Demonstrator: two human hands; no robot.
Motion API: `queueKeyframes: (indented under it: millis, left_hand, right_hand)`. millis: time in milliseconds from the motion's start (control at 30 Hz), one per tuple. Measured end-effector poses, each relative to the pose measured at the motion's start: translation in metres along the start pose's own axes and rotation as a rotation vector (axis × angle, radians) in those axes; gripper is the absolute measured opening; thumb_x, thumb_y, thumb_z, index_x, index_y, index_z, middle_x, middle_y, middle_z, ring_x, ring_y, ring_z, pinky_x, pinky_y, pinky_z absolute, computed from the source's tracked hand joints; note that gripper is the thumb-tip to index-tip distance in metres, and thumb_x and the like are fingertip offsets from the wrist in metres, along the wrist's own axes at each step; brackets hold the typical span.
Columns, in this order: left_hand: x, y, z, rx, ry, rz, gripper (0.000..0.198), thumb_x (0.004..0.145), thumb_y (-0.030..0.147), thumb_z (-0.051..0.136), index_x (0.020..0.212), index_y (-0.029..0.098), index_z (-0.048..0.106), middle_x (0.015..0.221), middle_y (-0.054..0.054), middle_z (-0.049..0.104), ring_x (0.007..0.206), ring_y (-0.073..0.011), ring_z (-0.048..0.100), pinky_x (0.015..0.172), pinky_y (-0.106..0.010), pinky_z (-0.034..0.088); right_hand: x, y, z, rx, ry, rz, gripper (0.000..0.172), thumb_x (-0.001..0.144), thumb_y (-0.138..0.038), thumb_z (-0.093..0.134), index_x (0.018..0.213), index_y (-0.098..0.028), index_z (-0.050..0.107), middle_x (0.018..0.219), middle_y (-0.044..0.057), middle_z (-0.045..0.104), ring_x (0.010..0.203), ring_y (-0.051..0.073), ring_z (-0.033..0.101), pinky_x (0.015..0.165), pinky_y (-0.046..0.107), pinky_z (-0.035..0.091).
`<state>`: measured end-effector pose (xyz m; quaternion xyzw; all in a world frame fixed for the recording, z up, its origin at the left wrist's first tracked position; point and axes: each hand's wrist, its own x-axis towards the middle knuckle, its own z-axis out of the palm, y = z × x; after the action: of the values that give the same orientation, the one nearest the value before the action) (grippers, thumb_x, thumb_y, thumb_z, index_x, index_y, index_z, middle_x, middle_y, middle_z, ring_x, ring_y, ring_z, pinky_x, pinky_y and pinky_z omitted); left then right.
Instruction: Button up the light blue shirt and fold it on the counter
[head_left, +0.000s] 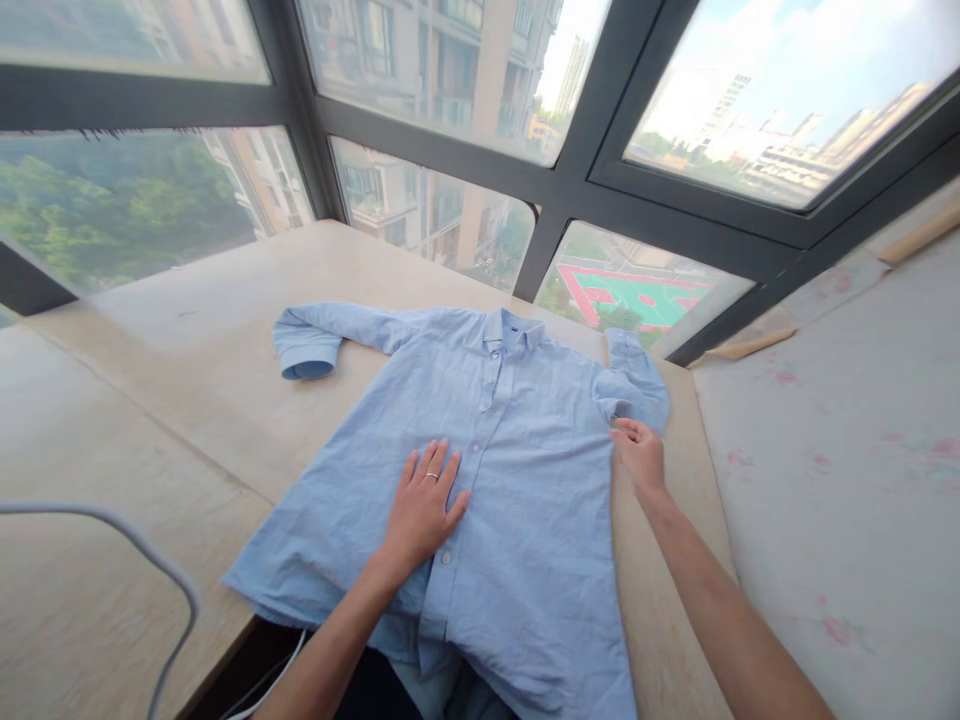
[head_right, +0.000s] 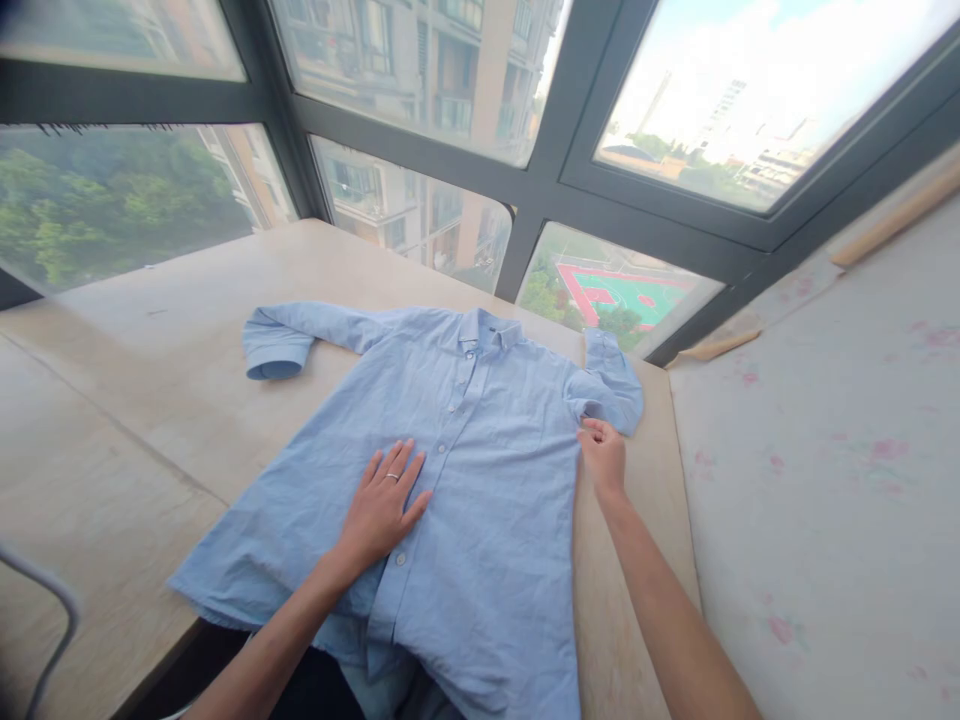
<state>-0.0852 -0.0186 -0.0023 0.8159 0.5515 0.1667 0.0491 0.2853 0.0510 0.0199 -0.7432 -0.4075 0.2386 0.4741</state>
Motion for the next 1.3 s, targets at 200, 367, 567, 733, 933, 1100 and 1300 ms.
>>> queueKeyframes:
  millis: [200,367,567,733,933,1100,1300]
  left_hand:
    - [0.001,0.001,-0.003,0.017,-0.031,-0.005,0.055,0.097,0.044,0.043,0.143,0.015,0.047,0.155,-0.014,0.037,0.146,-0.0291,0.029,0.12,-0.05,0.021]
    - [-0.001,0.001,-0.002,-0.009,-0.031,-0.001,0.055,0.097,0.044,0.043,0.144,0.016,0.045,0.155,-0.014,0.036,0.146,-0.0299,0.029,0.119,-0.052,0.021]
    - [0.011,0.001,-0.02,-0.084,-0.075,-0.049,0.048,0.097,0.05,0.041,0.127,0.019,0.062,0.139,-0.016,0.056,0.132,-0.0318,0.047,0.111,-0.052,0.034]
    - [0.066,-0.002,-0.039,-0.243,-0.192,-0.194,0.045,0.1,0.047,0.036,0.102,0.021,0.073,0.094,-0.01,0.071,0.092,-0.0239,0.065,0.08,-0.035,0.047]
    - [0.138,-0.006,-0.019,-0.345,-0.229,-0.155,0.031,0.094,0.028,0.049,0.115,0.022,0.069,0.097,-0.006,0.072,0.089,-0.0195,0.065,0.073,-0.027,0.044]
    - [0.167,-0.023,-0.005,-0.293,-0.359,0.032,0.019,0.087,0.024,0.057,0.091,0.019,0.075,0.087,-0.006,0.071,0.083,-0.0188,0.064,0.069,-0.025,0.043]
    - [0.177,-0.046,0.004,-0.5,-0.406,0.171,0.023,0.08,0.012,0.054,0.086,0.02,0.075,0.085,-0.001,0.073,0.08,-0.0159,0.064,0.073,-0.024,0.044]
  right_hand:
    - [-0.057,-0.055,0.049,-0.109,-0.254,-0.331,0.027,0.081,-0.033,0.059,0.103,-0.017,0.064,0.074,0.001,0.058,0.059,0.013,0.049,0.06,0.027,0.045]
    - [-0.074,-0.079,0.094,-0.225,-0.525,-0.602,0.038,0.085,-0.019,0.052,0.122,-0.02,0.059,0.109,0.007,0.063,0.065,0.013,0.056,0.076,0.031,0.051]
    - [-0.055,-0.075,0.132,-0.446,-0.635,-0.728,0.063,0.082,-0.006,0.044,0.143,-0.022,0.045,0.144,0.011,0.049,0.119,0.026,0.056,0.094,0.039,0.051]
    - [-0.041,-0.073,0.146,-0.514,-0.627,-0.736,0.065,0.078,0.0,0.043,0.138,-0.024,0.052,0.147,0.008,0.046,0.122,0.026,0.054,0.095,0.037,0.05]
    - [-0.024,-0.079,0.149,-0.429,-0.717,-0.708,0.043,0.074,0.001,0.047,0.106,-0.021,0.066,0.12,0.008,0.057,0.103,0.02,0.06,0.09,0.03,0.048]
    - [-0.01,-0.092,0.149,-0.395,-0.845,-0.726,0.023,0.074,-0.004,0.055,0.089,-0.019,0.065,0.104,0.005,0.06,0.092,0.018,0.058,0.083,0.027,0.046]
    - [-0.004,-0.092,0.151,-0.502,-0.918,-0.789,0.032,0.076,0.0,0.054,0.1,-0.018,0.065,0.095,0.003,0.063,0.089,0.018,0.059,0.078,0.027,0.043]
